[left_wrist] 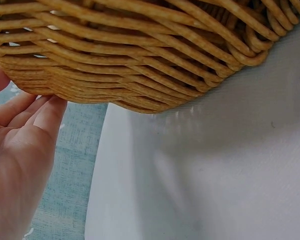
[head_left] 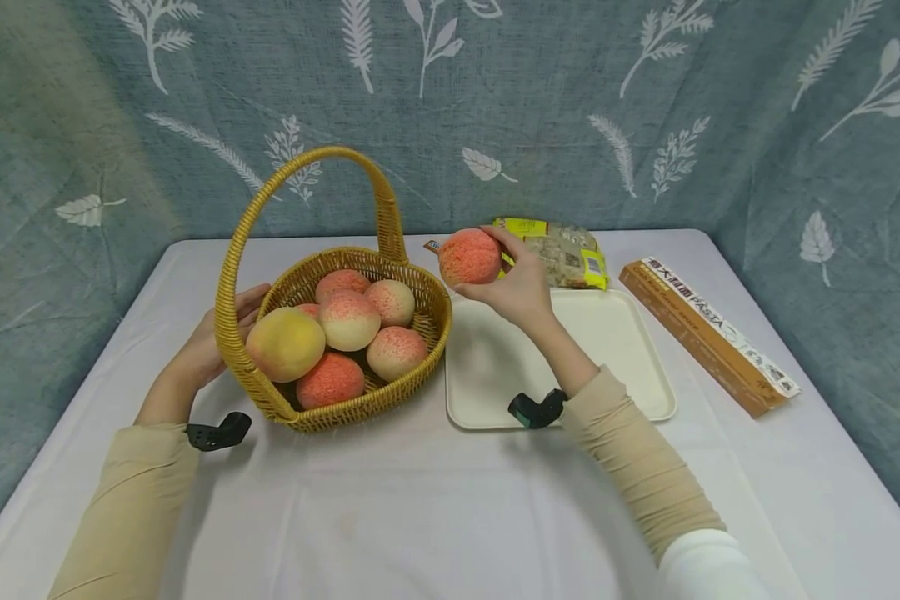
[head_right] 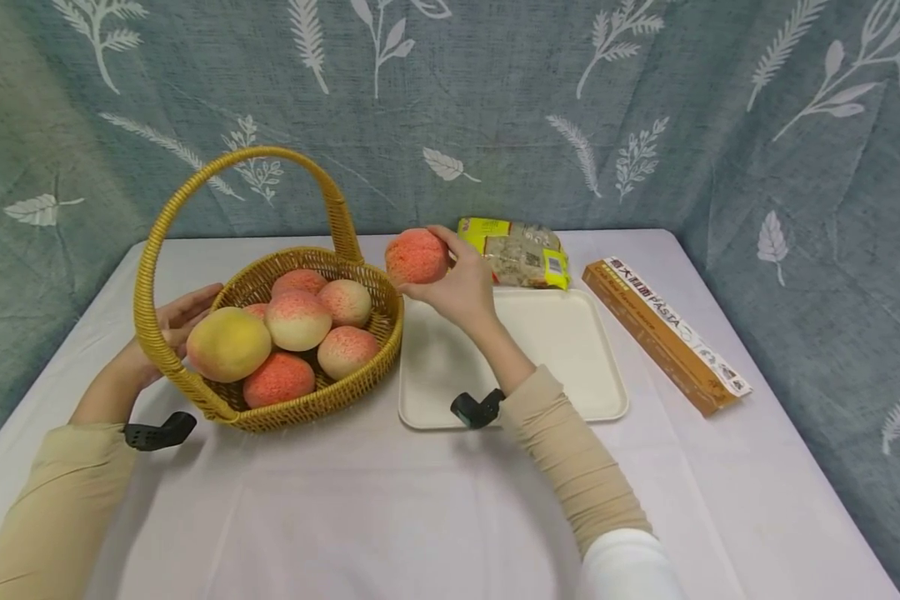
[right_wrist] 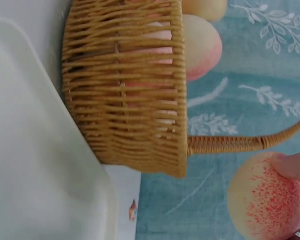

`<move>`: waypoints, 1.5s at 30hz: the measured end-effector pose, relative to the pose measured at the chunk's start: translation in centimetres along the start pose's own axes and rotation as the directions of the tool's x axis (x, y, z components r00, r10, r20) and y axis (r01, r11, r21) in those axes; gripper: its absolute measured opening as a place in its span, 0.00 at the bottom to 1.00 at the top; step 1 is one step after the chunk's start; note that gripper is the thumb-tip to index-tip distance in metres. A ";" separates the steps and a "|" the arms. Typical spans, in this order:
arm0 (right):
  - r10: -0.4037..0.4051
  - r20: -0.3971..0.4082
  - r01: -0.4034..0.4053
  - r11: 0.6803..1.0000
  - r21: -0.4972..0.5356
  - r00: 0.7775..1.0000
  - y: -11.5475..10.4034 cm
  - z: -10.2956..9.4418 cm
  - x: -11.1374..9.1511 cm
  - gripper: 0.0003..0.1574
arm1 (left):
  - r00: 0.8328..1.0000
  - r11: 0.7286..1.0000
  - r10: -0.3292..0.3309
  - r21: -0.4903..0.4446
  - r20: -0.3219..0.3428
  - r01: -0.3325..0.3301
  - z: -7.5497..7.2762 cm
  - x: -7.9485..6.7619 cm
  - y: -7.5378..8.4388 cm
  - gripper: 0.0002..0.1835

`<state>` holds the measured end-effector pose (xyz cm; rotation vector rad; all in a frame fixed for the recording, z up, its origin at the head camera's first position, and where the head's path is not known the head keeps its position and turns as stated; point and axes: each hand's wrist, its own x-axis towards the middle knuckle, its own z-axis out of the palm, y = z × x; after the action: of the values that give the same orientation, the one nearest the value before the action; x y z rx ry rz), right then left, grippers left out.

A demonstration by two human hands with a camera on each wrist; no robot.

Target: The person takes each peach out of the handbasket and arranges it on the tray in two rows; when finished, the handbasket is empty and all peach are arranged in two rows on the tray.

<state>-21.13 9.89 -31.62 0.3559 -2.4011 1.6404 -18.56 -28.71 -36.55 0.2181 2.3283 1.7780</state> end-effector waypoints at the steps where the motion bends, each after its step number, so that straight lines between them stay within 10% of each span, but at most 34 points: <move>1: 0.007 -0.008 -0.007 1.000 -0.003 1.000 0.1 -0.1 0.0 0.48 | 1.000 1.000 0.000 0.001 0.000 0.000 0.0 0.0 0.0 0.37; 20: 0.080 -0.060 -0.087 0.989 -0.116 0.995 3.1 -1.0 0.4 0.47 | 0.999 0.998 0.034 0.056 0.036 -0.036 -0.2 -0.1 0.0 0.36; 45: 0.239 0.130 -0.180 0.918 -0.353 0.962 6.4 1.1 0.9 0.50 | 0.995 0.990 0.080 0.110 0.054 -0.086 -0.5 -0.1 0.2 0.35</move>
<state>-24.07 11.02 -37.36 0.1883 -2.8772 1.2746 -18.56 -29.18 -36.25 0.3776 2.4188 1.6593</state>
